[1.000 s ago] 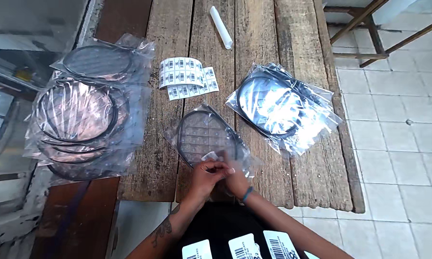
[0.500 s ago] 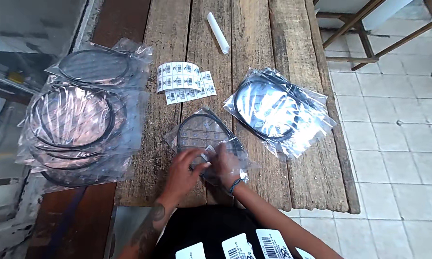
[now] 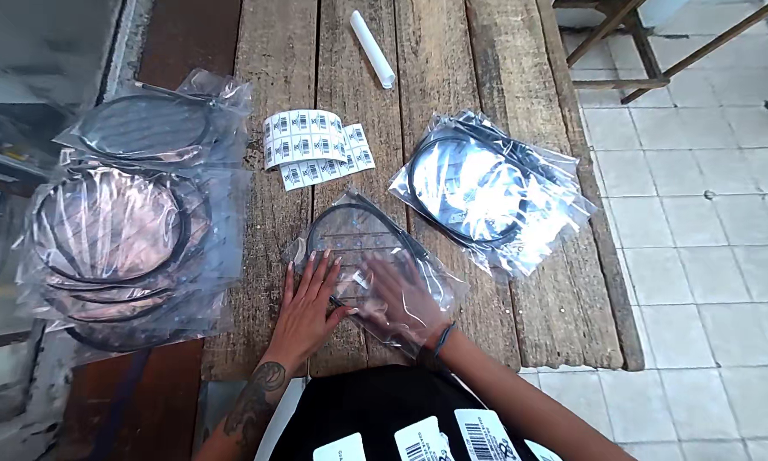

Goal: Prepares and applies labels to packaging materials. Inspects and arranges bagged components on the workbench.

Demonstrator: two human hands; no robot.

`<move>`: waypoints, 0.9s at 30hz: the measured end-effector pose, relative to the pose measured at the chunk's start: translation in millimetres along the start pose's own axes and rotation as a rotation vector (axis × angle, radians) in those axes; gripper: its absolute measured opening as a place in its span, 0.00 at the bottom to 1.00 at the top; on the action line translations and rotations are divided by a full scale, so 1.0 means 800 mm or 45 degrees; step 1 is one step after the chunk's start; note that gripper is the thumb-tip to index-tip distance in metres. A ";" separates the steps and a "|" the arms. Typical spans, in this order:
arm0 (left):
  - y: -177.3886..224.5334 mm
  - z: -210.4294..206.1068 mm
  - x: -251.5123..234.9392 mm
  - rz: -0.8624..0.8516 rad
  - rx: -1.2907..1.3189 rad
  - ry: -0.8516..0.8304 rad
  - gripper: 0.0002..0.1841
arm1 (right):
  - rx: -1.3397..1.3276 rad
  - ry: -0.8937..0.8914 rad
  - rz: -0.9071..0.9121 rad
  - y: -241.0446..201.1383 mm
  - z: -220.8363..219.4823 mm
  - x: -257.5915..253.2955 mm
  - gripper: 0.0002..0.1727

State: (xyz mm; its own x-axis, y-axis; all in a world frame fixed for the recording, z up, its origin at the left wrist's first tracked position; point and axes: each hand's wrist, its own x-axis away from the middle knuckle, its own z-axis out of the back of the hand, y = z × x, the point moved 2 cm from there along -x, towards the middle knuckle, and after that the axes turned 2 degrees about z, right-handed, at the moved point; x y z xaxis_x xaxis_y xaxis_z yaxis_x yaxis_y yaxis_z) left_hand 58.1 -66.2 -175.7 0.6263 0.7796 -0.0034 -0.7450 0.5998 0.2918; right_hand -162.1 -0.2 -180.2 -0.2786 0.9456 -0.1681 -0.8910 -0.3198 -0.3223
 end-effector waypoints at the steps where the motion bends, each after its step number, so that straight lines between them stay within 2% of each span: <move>1: -0.004 0.003 0.003 -0.009 0.005 -0.032 0.46 | 0.019 0.035 -0.073 0.007 0.000 -0.002 0.44; 2: -0.007 0.004 0.006 -0.017 0.006 -0.054 0.46 | -0.029 0.030 -0.129 0.009 0.010 0.001 0.42; 4: -0.006 0.001 0.005 -0.034 0.031 -0.032 0.44 | -0.387 0.093 -0.168 -0.011 0.048 0.014 0.29; 6: 0.014 -0.010 -0.012 -0.022 0.152 0.010 0.39 | -0.723 0.189 -0.257 -0.036 0.090 0.033 0.31; 8: 0.056 -0.006 -0.062 -0.001 0.331 0.009 0.36 | -0.786 0.360 -0.421 -0.031 0.129 0.054 0.33; 10: 0.089 0.024 -0.116 0.003 0.312 0.037 0.36 | -0.768 0.571 -0.623 -0.003 0.166 0.079 0.29; 11: 0.087 0.048 -0.133 0.053 0.241 0.093 0.38 | -0.757 0.688 -0.726 0.012 0.184 0.093 0.27; 13: 0.035 0.101 -0.133 0.323 0.098 0.247 0.44 | -0.765 0.824 -0.911 0.032 0.212 0.120 0.25; 15: -0.061 0.128 -0.103 0.620 -0.013 0.319 0.53 | -0.884 0.647 -0.961 0.035 0.226 0.137 0.29; 16: -0.099 0.129 -0.085 0.711 -0.021 0.317 0.52 | -0.994 0.479 -0.917 0.030 0.229 0.137 0.32; 18: -0.125 0.118 -0.058 0.731 -0.038 0.323 0.36 | -1.257 0.097 -0.700 0.012 0.230 0.117 0.37; 19: -0.117 0.118 -0.051 0.705 -0.035 0.358 0.28 | -1.387 -0.086 -0.556 0.002 0.231 0.101 0.37; 20: -0.099 0.124 -0.044 0.680 0.001 0.377 0.24 | -1.492 -0.232 -0.414 -0.007 0.233 0.086 0.36; 22: -0.047 0.139 -0.026 0.619 0.147 0.346 0.23 | -1.597 -0.421 -0.190 -0.017 0.241 0.068 0.33; 24: -0.001 0.130 -0.003 0.550 0.286 0.265 0.26 | -1.598 -0.511 -0.035 -0.017 0.250 0.061 0.28; 25: 0.013 0.114 0.004 0.540 0.347 0.185 0.31 | -1.583 -0.536 0.012 -0.016 0.254 0.059 0.24; 27: 0.021 0.063 0.019 0.462 0.244 0.091 0.40 | -1.529 -0.555 0.026 -0.014 0.263 0.056 0.18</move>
State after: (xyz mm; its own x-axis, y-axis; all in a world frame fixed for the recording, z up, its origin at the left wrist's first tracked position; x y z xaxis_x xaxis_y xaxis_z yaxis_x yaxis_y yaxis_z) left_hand 66.2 -53.4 -122.7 0.3080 0.9490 0.0678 -0.8542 0.2445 0.4588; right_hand -240.2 58.2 11.6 -0.5856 0.8082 0.0616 -0.0664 0.0279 -0.9974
